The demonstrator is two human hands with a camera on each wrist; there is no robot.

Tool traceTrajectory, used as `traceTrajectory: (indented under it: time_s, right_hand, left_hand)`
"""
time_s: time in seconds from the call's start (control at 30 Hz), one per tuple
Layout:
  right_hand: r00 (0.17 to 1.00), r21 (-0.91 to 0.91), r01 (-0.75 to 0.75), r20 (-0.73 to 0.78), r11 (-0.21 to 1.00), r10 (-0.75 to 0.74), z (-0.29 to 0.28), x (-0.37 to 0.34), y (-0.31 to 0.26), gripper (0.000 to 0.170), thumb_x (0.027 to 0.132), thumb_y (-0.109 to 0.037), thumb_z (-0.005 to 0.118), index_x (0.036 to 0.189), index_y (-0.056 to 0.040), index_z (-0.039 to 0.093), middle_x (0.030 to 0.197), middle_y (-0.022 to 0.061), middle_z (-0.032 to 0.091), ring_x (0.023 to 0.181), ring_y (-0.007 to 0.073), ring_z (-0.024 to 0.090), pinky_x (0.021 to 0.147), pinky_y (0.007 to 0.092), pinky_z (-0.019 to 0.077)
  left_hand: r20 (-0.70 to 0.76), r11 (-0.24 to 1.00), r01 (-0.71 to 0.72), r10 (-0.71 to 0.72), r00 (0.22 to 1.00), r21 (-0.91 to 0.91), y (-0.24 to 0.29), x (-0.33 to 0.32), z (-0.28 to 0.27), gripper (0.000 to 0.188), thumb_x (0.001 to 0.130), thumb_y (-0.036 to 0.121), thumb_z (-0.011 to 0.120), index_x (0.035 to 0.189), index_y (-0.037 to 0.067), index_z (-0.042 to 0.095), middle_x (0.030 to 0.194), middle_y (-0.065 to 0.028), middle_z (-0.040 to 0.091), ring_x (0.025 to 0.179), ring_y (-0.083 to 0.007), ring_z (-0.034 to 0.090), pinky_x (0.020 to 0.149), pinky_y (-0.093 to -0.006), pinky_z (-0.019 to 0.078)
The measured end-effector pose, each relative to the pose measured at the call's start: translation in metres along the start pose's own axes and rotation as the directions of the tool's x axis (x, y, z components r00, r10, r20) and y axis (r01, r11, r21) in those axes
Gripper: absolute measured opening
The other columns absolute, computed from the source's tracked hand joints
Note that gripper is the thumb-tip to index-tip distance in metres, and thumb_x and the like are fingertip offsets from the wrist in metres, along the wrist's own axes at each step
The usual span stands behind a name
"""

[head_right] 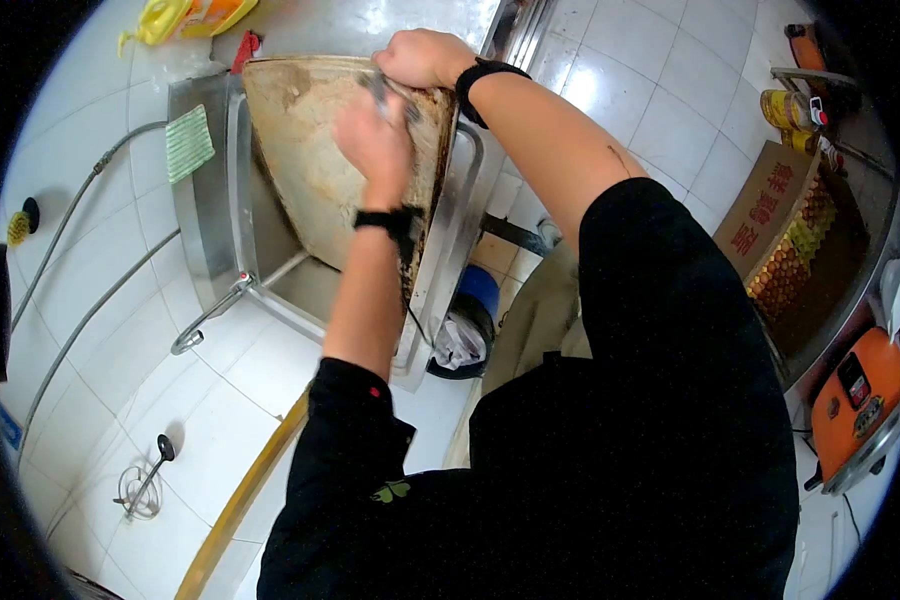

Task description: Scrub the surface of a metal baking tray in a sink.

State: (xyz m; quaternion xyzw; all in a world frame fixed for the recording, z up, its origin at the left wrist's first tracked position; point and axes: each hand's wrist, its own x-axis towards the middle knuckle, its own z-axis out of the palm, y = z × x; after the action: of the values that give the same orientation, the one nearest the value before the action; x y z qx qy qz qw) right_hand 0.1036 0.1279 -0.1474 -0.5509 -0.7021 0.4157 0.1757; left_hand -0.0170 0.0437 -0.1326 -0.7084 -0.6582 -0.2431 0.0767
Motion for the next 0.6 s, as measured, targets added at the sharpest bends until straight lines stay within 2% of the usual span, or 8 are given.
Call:
traceTrajectory:
  time_s: [0.07, 0.17, 0.27, 0.37, 0.43, 0.5, 0.53, 0.6]
  right_hand:
    - [1.000, 0.002, -0.007, 0.012, 1.000, 0.007, -0.004, 0.000, -0.004, 0.048, 0.091, -0.037, 0.037, 0.080, -0.0043, 0.071, 0.084, 0.0164, 0.070, 0.082, 0.0356, 0.066, 0.081, 0.0448, 0.0505]
    - [0.999, -0.009, -0.023, 0.037, 1.000, 0.024, -0.002, -0.001, -0.003, 0.048, 0.091, -0.037, 0.037, 0.080, -0.0043, 0.071, 0.084, 0.0161, 0.070, 0.081, 0.0352, 0.066, 0.080, 0.0452, 0.0505]
    - [0.999, -0.015, -0.009, 0.036, 1.000, 0.009, 0.000, 0.001, 0.000, 0.049, 0.091, -0.037, 0.037, 0.078, -0.0044, 0.071, 0.082, 0.0161, 0.070, 0.080, 0.0344, 0.066, 0.079, 0.0452, 0.0507]
    - [1.000, 0.001, 0.004, 0.028, 1.000, -0.004, 0.006, 0.005, 0.006, 0.049, 0.091, -0.037, 0.037, 0.077, -0.0045, 0.071, 0.080, 0.0157, 0.070, 0.079, 0.0331, 0.066, 0.079, 0.0447, 0.0509]
    - [1.000, 0.001, 0.013, 0.026, 1.000, -0.013, 0.003, 0.004, 0.002, 0.049, 0.091, -0.038, 0.037, 0.077, -0.0046, 0.071, 0.079, 0.0153, 0.070, 0.079, 0.0324, 0.067, 0.078, 0.0444, 0.0510]
    - [0.999, -0.058, -0.044, 0.017, 0.997, 0.045, -0.005, -0.002, -0.005, 0.047, 0.094, -0.043, 0.043, 0.093, -0.0057, 0.071, 0.094, 0.0188, 0.068, 0.086, 0.0371, 0.064, 0.082, 0.0425, 0.0495]
    - [0.999, -0.054, -0.047, 0.020, 0.997, 0.048, -0.003, 0.000, -0.002, 0.047, 0.094, -0.043, 0.043, 0.093, -0.0057, 0.071, 0.094, 0.0188, 0.068, 0.086, 0.0371, 0.064, 0.082, 0.0425, 0.0495]
    - [1.000, -0.040, -0.010, 0.023, 0.999, 0.011, 0.001, 0.002, 0.001, 0.051, 0.092, -0.038, 0.036, 0.076, -0.0041, 0.070, 0.078, 0.0143, 0.070, 0.079, 0.0302, 0.067, 0.079, 0.0436, 0.0510]
  left_hand:
    - [0.031, 0.996, -0.022, 0.025, 0.999, -0.086, 0.011, -0.045, -0.003, 0.026, 0.080, 0.029, 0.066, 0.072, 0.005, 0.058, 0.070, -0.0151, 0.058, 0.071, -0.0363, 0.052, 0.066, -0.0458, 0.0394]
    - [0.131, 0.999, -0.030, 0.035, 0.991, -0.045, 0.012, -0.065, -0.010, 0.026, 0.080, 0.029, 0.065, 0.075, 0.004, 0.060, 0.070, -0.0163, 0.058, 0.069, -0.0374, 0.052, 0.065, -0.0481, 0.0397]
    - [0.005, 0.997, 0.027, -0.027, 1.000, -0.078, 0.000, -0.024, -0.004, 0.026, 0.080, 0.030, 0.065, 0.078, 0.005, 0.062, 0.067, -0.0161, 0.057, 0.066, -0.0376, 0.052, 0.063, -0.0494, 0.0396]
    - [0.095, 0.996, 0.072, -0.077, 0.993, 0.056, -0.014, 0.019, -0.002, 0.021, 0.077, 0.028, 0.066, 0.075, 0.008, 0.060, 0.070, -0.0132, 0.057, 0.070, -0.0333, 0.051, 0.067, -0.0446, 0.0384]
    - [0.089, 0.997, 0.074, -0.074, 0.993, -0.001, -0.008, -0.003, -0.002, 0.021, 0.078, 0.027, 0.065, 0.075, 0.008, 0.059, 0.070, -0.0128, 0.057, 0.070, -0.0334, 0.051, 0.067, -0.0449, 0.0379]
    - [0.040, 0.994, 0.035, -0.031, 0.999, -0.105, 0.011, -0.030, -0.011, 0.025, 0.082, 0.032, 0.063, 0.078, 0.007, 0.063, 0.066, -0.0150, 0.056, 0.064, -0.0364, 0.051, 0.061, -0.0468, 0.0394]
    - [0.046, 0.994, 0.036, -0.032, 0.998, -0.103, 0.008, -0.036, -0.007, 0.025, 0.082, 0.032, 0.063, 0.078, 0.007, 0.063, 0.066, -0.0150, 0.056, 0.064, -0.0364, 0.051, 0.061, -0.0468, 0.0394]
    - [0.062, 0.998, -0.036, 0.039, 0.997, -0.047, 0.002, -0.045, -0.002, 0.025, 0.083, 0.033, 0.061, 0.077, 0.009, 0.063, 0.066, -0.0130, 0.056, 0.064, -0.0346, 0.050, 0.060, -0.0434, 0.0393]
